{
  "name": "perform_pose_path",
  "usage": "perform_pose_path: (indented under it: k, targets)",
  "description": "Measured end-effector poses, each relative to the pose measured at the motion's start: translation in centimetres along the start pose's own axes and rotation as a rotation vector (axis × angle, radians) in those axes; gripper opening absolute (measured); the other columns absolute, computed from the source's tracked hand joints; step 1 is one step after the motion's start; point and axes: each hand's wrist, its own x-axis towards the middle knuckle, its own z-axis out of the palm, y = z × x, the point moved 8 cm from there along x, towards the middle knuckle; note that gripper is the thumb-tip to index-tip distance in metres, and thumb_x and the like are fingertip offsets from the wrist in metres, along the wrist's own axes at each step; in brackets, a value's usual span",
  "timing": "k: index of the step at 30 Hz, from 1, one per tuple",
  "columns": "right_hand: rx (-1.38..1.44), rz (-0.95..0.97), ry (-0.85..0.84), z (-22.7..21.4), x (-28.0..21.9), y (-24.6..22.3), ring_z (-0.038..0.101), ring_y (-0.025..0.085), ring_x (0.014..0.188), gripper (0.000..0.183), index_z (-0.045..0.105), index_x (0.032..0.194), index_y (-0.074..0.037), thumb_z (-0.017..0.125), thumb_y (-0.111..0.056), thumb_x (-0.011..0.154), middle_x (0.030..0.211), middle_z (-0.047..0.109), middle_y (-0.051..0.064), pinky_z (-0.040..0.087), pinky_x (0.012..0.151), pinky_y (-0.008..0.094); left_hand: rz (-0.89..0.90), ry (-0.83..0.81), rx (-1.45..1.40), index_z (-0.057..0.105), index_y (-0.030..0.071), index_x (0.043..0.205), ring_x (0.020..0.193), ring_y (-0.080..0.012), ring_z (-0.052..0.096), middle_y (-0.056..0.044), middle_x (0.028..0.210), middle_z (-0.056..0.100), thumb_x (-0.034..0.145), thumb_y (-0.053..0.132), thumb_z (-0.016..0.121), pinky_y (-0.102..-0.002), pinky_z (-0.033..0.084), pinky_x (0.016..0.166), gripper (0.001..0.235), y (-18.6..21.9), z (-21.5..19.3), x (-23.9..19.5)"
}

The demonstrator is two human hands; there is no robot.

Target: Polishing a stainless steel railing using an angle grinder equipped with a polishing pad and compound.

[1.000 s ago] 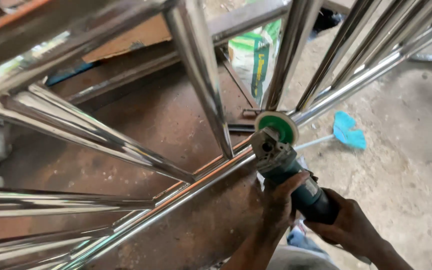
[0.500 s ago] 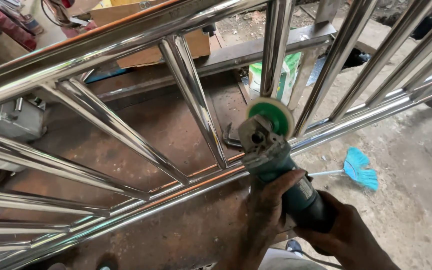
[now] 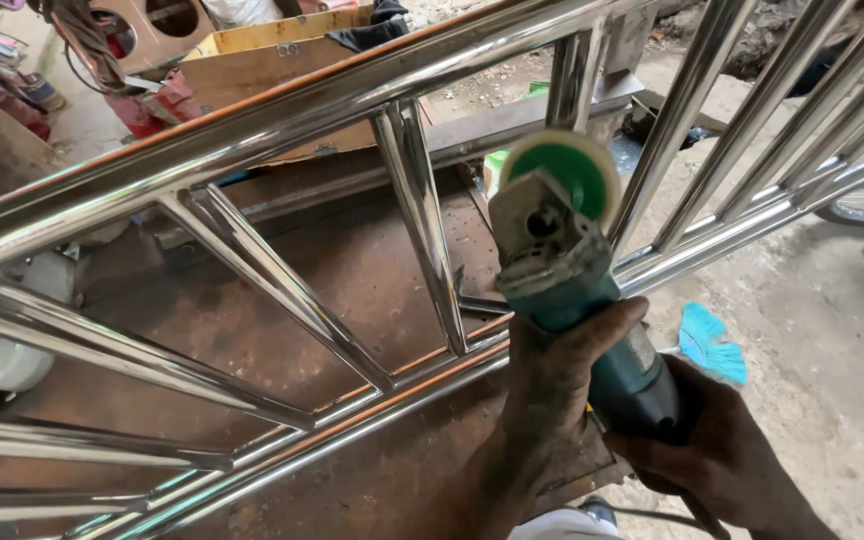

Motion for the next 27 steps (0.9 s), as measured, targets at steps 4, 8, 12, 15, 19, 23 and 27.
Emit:
perform_pose_path:
  k: [4,8,12,15,19,23,27]
  targets:
    - [0.04,0.098,0.06,1.2,-0.3,-0.6,0.053,0.031,0.038,0.057,0.07,0.117,0.012,0.074,0.024,0.061,0.066,0.069,0.028,0.037,0.031,0.039,-0.033,-0.046,-0.039,0.056,0.001,0.131,0.082,-0.0166,0.063,-0.007,0.102,0.066,0.075,0.016,0.079,-0.033,0.055,0.079,0.062,2.0,0.3,0.6]
    - [-0.004,-0.017,0.14,1.2,-0.5,-2.6,0.061,0.033,0.045,0.063,0.068,0.125,0.012,0.073,0.022,0.062,0.071,0.076,0.029,0.045,0.04,0.039,0.125,-0.107,-0.077,0.059,0.002,0.128,0.076,-0.0132,0.064,-0.004,0.098,0.068,0.074,0.02,0.083,-0.028,0.057,0.073,0.061,5.5,1.7,0.9]
    - [0.0,-0.092,0.123,1.6,-0.3,-2.9,0.06,0.028,0.042,0.067,0.066,0.127,0.011,0.072,0.021,0.061,0.073,0.075,0.026,0.046,0.038,0.035,0.076,-0.07,-0.037,0.058,0.001,0.129,0.082,-0.0176,0.064,-0.008,0.103,0.067,0.07,0.019,0.081,-0.033,0.057,0.077,0.066,5.8,1.2,1.0]
    - [-0.103,-0.059,0.208,1.3,-0.7,-3.2,0.061,0.032,0.045,0.063,0.068,0.122,0.012,0.077,0.024,0.061,0.072,0.075,0.027,0.046,0.042,0.038,0.13,-0.145,-0.133,0.059,0.002,0.126,0.081,-0.0127,0.062,-0.003,0.1,0.066,0.074,0.021,0.084,-0.029,0.054,0.076,0.061,6.2,1.7,0.7]
    - [0.008,-0.088,0.106,1.7,-0.3,-2.2,0.058,0.029,0.041,0.064,0.066,0.125,0.013,0.073,0.023,0.063,0.069,0.072,0.026,0.043,0.037,0.036,0.14,-0.141,-0.156,0.056,0.002,0.131,0.083,-0.0136,0.062,-0.004,0.103,0.066,0.075,0.018,0.083,-0.03,0.055,0.077,0.064,6.1,1.4,0.6]
    - [0.071,-0.058,0.05,1.3,0.3,0.5,0.06,0.028,0.041,0.058,0.067,0.119,0.013,0.073,0.023,0.062,0.068,0.074,0.027,0.043,0.037,0.035,0.093,-0.131,-0.119,0.056,0.001,0.129,0.08,-0.0148,0.063,-0.005,0.1,0.066,0.078,0.014,0.079,-0.031,0.056,0.078,0.058,4.3,0.4,0.5]
    - [0.026,0.062,0.033,1.2,0.6,4.0,0.06,0.031,0.043,0.059,0.072,0.119,0.011,0.076,0.025,0.061,0.068,0.074,0.026,0.044,0.038,0.039,-0.002,-0.001,-0.028,0.06,0.001,0.128,0.084,-0.0163,0.064,-0.008,0.104,0.068,0.075,0.015,0.08,-0.031,0.055,0.08,0.058,-1.1,-3.3,-0.1]
